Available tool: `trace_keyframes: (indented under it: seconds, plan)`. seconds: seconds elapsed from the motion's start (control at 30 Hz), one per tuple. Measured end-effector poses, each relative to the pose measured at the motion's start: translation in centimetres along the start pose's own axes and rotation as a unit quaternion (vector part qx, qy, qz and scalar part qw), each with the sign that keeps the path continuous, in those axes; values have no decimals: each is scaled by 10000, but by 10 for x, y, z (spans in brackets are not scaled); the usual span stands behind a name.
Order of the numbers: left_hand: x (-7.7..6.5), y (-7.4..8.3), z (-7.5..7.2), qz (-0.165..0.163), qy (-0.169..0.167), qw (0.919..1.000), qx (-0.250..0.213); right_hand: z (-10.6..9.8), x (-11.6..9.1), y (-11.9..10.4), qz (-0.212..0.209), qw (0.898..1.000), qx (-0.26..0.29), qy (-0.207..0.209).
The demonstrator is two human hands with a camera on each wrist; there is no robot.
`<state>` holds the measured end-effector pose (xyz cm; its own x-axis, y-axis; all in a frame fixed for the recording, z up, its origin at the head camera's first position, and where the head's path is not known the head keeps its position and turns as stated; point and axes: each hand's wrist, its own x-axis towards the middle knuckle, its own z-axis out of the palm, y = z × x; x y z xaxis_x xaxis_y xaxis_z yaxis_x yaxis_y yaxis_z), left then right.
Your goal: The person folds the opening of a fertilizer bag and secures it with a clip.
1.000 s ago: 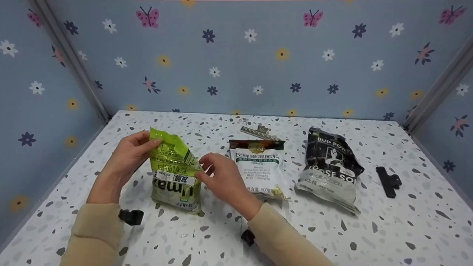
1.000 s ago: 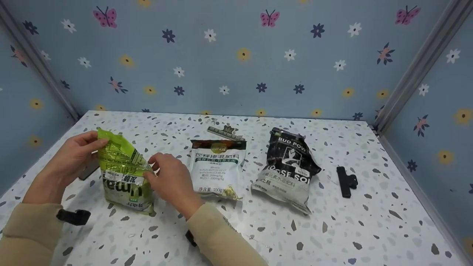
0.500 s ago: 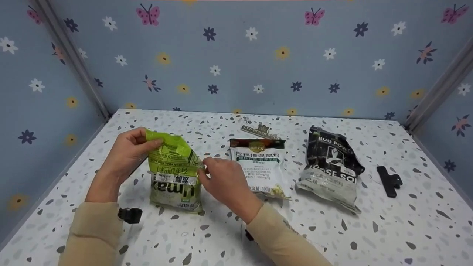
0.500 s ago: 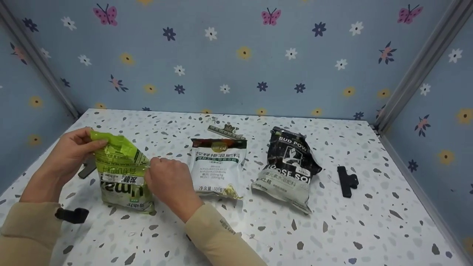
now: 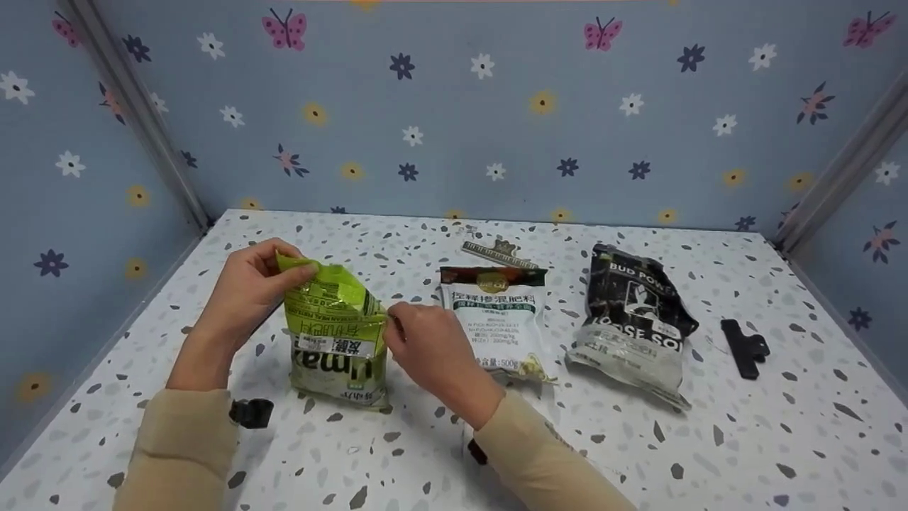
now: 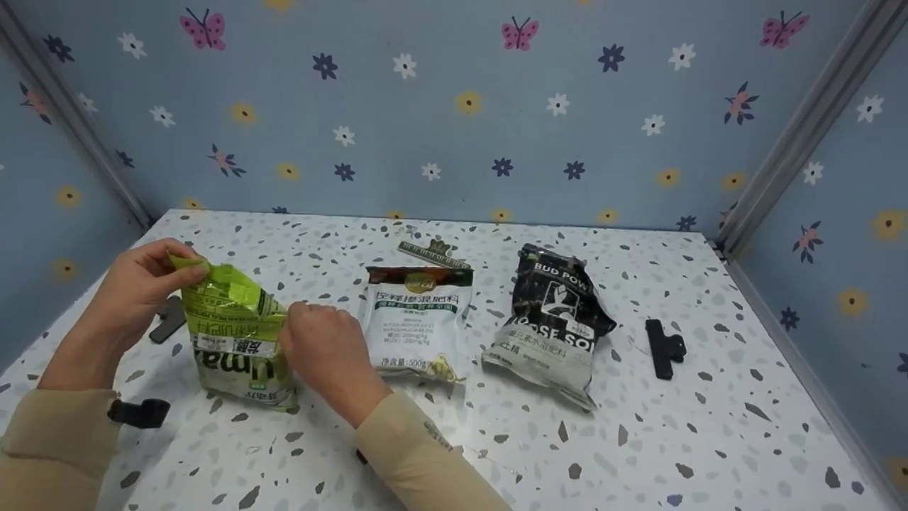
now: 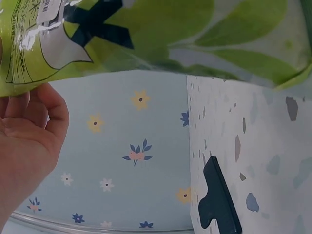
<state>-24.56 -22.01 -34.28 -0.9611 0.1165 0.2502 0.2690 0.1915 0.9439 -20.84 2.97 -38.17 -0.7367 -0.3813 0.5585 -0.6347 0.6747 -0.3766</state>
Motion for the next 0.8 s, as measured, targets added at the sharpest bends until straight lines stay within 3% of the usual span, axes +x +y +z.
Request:
trace_keyframes:
  seconds: [0.27,0.43,0.53,0.67,0.8]
  plan:
    - [-1,5,3,42,372,9982,472,-2,0,-2,287,9994,147,116]
    - [0,6,4,46,551,9973,475,-1,2,3,699,9947,757,63]
    - [1,6,4,-35,590,9971,486,-1,3,5,1100,9841,1395,-91]
    - [2,6,5,-171,645,9965,494,-4,4,5,1689,9618,2120,-393]
    - [2,9,5,-130,765,9969,105,-8,6,5,2074,9429,2558,-508]
